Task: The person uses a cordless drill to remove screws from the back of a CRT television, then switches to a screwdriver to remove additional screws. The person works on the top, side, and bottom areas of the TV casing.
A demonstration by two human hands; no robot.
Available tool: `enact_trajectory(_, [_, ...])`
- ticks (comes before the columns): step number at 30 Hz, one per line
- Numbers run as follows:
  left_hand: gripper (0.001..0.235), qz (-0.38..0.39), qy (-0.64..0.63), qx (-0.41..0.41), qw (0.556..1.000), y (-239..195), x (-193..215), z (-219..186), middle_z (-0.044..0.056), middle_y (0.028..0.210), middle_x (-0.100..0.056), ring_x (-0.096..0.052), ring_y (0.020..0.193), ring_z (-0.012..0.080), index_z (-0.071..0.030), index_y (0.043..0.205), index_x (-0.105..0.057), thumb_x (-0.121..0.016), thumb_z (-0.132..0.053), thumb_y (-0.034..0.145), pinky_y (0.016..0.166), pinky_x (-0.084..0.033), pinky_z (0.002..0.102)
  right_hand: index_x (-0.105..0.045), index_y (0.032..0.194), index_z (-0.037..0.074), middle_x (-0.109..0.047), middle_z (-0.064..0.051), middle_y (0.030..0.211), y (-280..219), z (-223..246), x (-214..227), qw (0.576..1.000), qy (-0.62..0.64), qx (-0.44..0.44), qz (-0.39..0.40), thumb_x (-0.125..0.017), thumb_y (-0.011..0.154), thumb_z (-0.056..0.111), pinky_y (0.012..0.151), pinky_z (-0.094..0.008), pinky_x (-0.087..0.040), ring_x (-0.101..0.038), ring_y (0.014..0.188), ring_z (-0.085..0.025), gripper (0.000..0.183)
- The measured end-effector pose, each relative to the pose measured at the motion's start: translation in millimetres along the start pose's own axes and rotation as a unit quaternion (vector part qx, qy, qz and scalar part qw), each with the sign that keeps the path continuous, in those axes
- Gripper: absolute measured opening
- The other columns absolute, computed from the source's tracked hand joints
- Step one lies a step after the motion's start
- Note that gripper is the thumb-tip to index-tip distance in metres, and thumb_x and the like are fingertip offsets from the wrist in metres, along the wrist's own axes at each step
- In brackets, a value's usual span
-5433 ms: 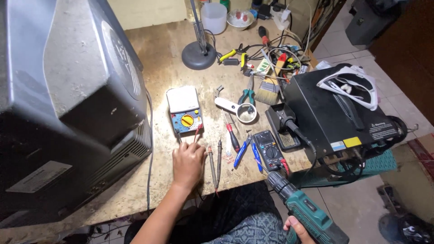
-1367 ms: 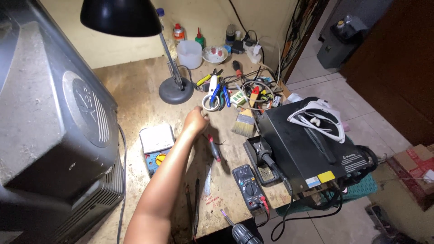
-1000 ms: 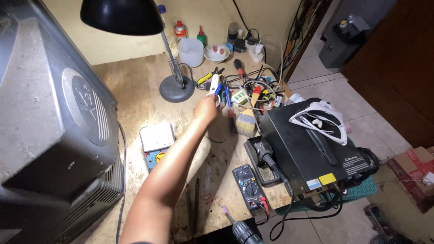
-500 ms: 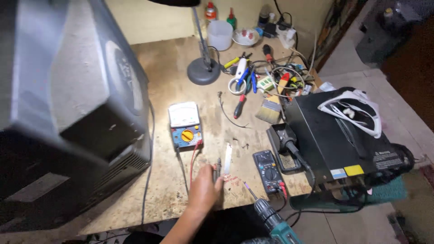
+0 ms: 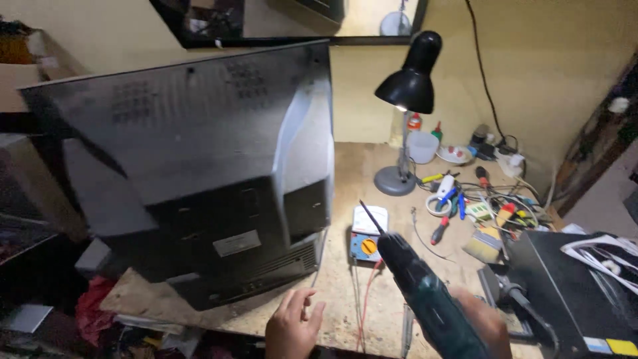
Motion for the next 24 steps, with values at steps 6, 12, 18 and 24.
enact_trajectory(6, [0.013, -0.236, 0.017, 0.019, 0.971, -6, 125, 42, -0.016, 0.077, -0.067, -0.057, 0.049, 0.0033, -0.030, 0.094, -0.075, -0.075, -0.034, 0.081, 0.047, -0.047, 0.020, -0.065, 0.130, 0.019, -0.075, -0.007, 0.117, 139, 91, -67, 0.939, -0.159, 0.304, -0.002, -0.070, 0.086, 0.028, 0.067, -0.038, -0.053, -0.075, 0.093, -0.025, 0.045])
enact_trajectory(12, [0.011, -0.267, -0.140, 0.018, 0.953, 53, 205, 5, -0.009, 0.075, -0.074, -0.061, 0.052, -0.0003, -0.025, 0.088, -0.080, -0.072, -0.023, 0.081, 0.041, -0.042, 0.015, -0.067, 0.122, 0.023, -0.073, 0.002, 0.097, 234, 185, -149, 0.916, -0.210, 0.343, -0.011, -0.072, 0.080, 0.016, 0.048, -0.041, -0.051, -0.072, 0.081, -0.021, 0.043])
enact_trajectory(18, [0.051, -0.074, -0.211, 0.042, 0.974, 153, 243, -16, -0.001, 0.119, -0.070, -0.074, 0.093, 0.0132, -0.024, 0.134, -0.068, -0.079, -0.037, 0.086, 0.053, -0.064, 0.033, -0.067, 0.122, 0.017, -0.075, -0.002, 0.084, 293, 218, -211, 0.909, -0.272, 0.306, 0.081, -0.085, 0.078, 0.032, 0.039, -0.034, -0.053, -0.068, 0.059, -0.018, 0.050])
enact_trajectory(24, [0.076, 0.026, -0.234, 0.106, 0.966, 227, 270, -26, 0.003, 0.155, -0.049, -0.064, 0.128, 0.0223, -0.021, 0.148, -0.053, -0.085, -0.035, 0.080, 0.080, -0.071, 0.038, -0.063, 0.133, 0.005, -0.076, -0.015, 0.105, 317, 238, -240, 0.903, -0.292, 0.286, 0.132, -0.080, 0.079, 0.030, 0.057, -0.045, -0.062, -0.075, 0.080, -0.031, 0.062])
Point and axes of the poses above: each hand's wrist, its own y-axis towards the middle knuckle, its own x-axis out of the back of the hand, z = x × y, the point moved 6 cm from there along y, towards the middle knuckle
